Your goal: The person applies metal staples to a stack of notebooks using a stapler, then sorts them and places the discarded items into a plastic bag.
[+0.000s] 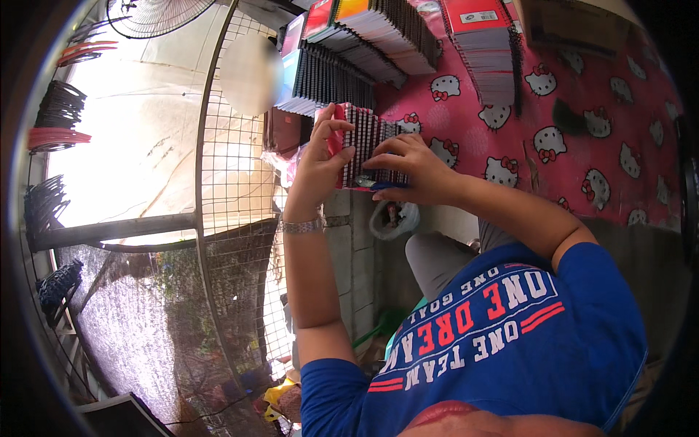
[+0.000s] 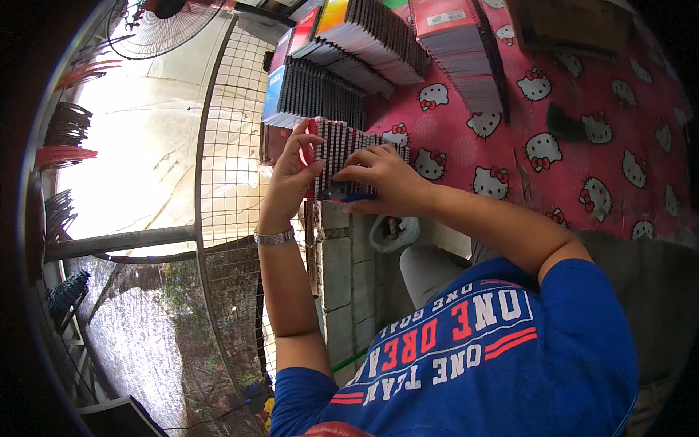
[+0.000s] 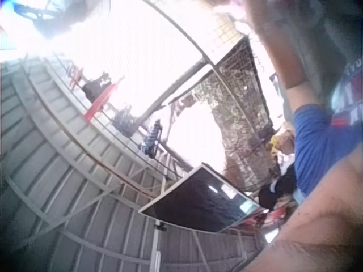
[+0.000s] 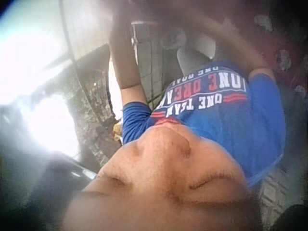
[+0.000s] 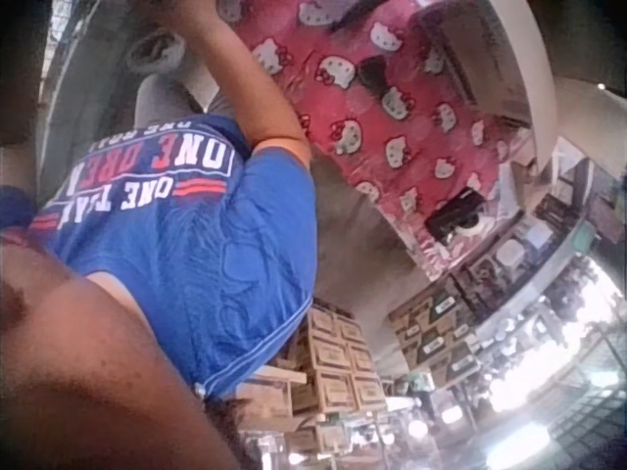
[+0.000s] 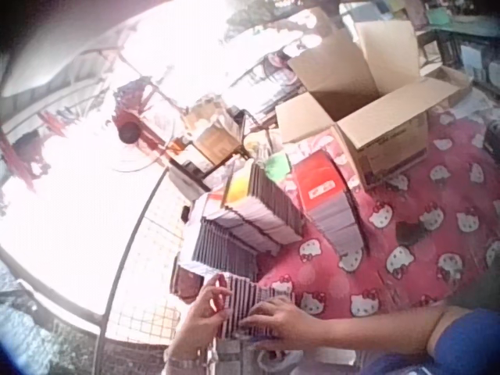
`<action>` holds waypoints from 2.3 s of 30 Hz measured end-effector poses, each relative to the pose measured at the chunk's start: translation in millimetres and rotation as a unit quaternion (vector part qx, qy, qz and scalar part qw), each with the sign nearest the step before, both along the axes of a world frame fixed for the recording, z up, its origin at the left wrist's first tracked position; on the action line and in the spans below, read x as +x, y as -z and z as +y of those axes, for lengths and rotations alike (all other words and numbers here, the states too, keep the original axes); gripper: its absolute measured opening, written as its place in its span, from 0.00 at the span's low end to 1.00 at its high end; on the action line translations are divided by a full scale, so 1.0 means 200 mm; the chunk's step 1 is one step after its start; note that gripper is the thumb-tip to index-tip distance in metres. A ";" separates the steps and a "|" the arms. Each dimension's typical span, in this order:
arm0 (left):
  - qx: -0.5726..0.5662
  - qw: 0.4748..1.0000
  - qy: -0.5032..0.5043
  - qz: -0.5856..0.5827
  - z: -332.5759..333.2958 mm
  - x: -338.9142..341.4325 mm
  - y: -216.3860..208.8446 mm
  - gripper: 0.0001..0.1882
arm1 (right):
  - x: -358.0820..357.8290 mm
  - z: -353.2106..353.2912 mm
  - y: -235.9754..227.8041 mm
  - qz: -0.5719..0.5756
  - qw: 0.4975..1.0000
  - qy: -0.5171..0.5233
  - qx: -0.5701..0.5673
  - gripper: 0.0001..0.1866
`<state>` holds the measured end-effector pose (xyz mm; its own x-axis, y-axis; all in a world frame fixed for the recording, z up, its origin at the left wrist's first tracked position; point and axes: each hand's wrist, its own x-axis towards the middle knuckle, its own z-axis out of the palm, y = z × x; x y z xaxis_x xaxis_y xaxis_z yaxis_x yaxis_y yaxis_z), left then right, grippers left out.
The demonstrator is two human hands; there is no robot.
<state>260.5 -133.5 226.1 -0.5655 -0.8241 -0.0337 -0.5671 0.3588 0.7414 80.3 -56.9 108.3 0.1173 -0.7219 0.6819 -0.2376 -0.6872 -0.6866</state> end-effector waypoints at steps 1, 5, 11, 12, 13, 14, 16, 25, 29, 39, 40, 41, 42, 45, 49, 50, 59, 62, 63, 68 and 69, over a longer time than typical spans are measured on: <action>0.002 1.000 0.001 -0.001 0.00 0.00 0.00 0.21 | 0.01 0.00 0.00 -0.001 1.000 0.001 0.002 0.25; -0.029 0.999 0.009 -0.045 0.03 -0.03 -0.04 0.19 | 0.04 0.02 0.02 0.002 0.993 -0.064 0.096 0.21; -0.041 0.998 0.007 -0.057 0.03 -0.02 -0.02 0.18 | 0.06 0.10 0.00 -0.102 0.960 -0.153 0.211 0.20; -0.045 0.997 0.010 -0.058 0.03 -0.02 -0.02 0.18 | 0.04 0.09 -0.04 -0.056 0.983 -0.084 0.154 0.20; -0.050 0.997 0.014 -0.059 0.03 -0.02 -0.01 0.18 | 0.03 0.09 -0.06 -0.010 0.995 -0.015 0.095 0.20; -0.051 0.997 0.015 -0.060 0.03 -0.03 -0.02 0.18 | 0.03 0.08 -0.06 -0.011 0.995 -0.015 0.094 0.20; -0.056 0.997 0.014 -0.057 0.03 -0.03 -0.02 0.18 | 0.04 0.06 -0.05 0.019 0.999 -0.002 0.041 0.21; -0.076 0.990 0.028 -0.116 0.06 -0.05 -0.05 0.24 | 0.00 0.04 -0.06 -0.082 0.875 -0.271 0.393 0.20; -0.061 0.992 0.025 -0.110 0.04 -0.03 -0.05 0.26 | 0.00 0.04 0.00 0.010 0.990 -0.075 0.117 0.21; -0.007 0.999 0.001 -0.050 0.05 -0.04 -0.04 0.26 | -0.03 0.00 -0.01 0.028 0.985 -0.099 0.135 0.21; -0.010 0.998 0.003 -0.063 0.04 -0.04 -0.04 0.26 | -0.03 0.00 -0.01 0.019 0.965 -0.153 0.212 0.21; -0.010 0.998 0.003 -0.064 0.05 -0.03 -0.04 0.26 | -0.04 0.00 -0.04 0.018 0.965 -0.154 0.212 0.21; -0.021 0.996 0.003 -0.083 0.05 -0.02 -0.04 0.27 | -0.04 -0.01 -0.08 -0.019 0.898 -0.254 0.359 0.21; -0.077 0.990 0.025 -0.118 0.06 -0.04 -0.04 0.31 | -0.03 -0.01 -0.02 -0.023 0.897 -0.258 0.359 0.21; -0.133 0.975 0.047 -0.169 0.07 -0.06 -0.04 0.37 | -0.04 0.00 0.05 0.078 0.992 -0.058 0.076 0.22; -0.132 0.975 0.047 -0.170 0.07 -0.06 -0.04 0.37 | -0.04 0.00 0.05 0.078 0.992 -0.058 0.076 0.22; -0.118 0.978 0.040 -0.168 0.07 -0.07 -0.05 0.36 | -0.03 -0.01 0.05 0.045 0.997 -0.040 0.052 0.22; -0.146 0.970 0.053 -0.187 0.06 -0.07 -0.03 0.36 | -0.04 -0.04 0.04 0.030 0.990 -0.108 0.086 0.20; -0.146 0.971 0.051 -0.185 0.07 -0.05 -0.02 0.37 | -0.05 -0.03 -0.02 -0.009 0.926 -0.234 0.296 0.19; -0.184 0.957 0.050 -0.217 0.08 -0.09 -0.02 0.38 | -0.03 -0.02 0.08 -0.024 0.965 -0.184 0.187 0.19; -0.186 0.956 0.050 -0.222 0.08 -0.09 -0.02 0.39 | -0.04 -0.02 0.07 0.032 0.989 -0.102 0.103 0.19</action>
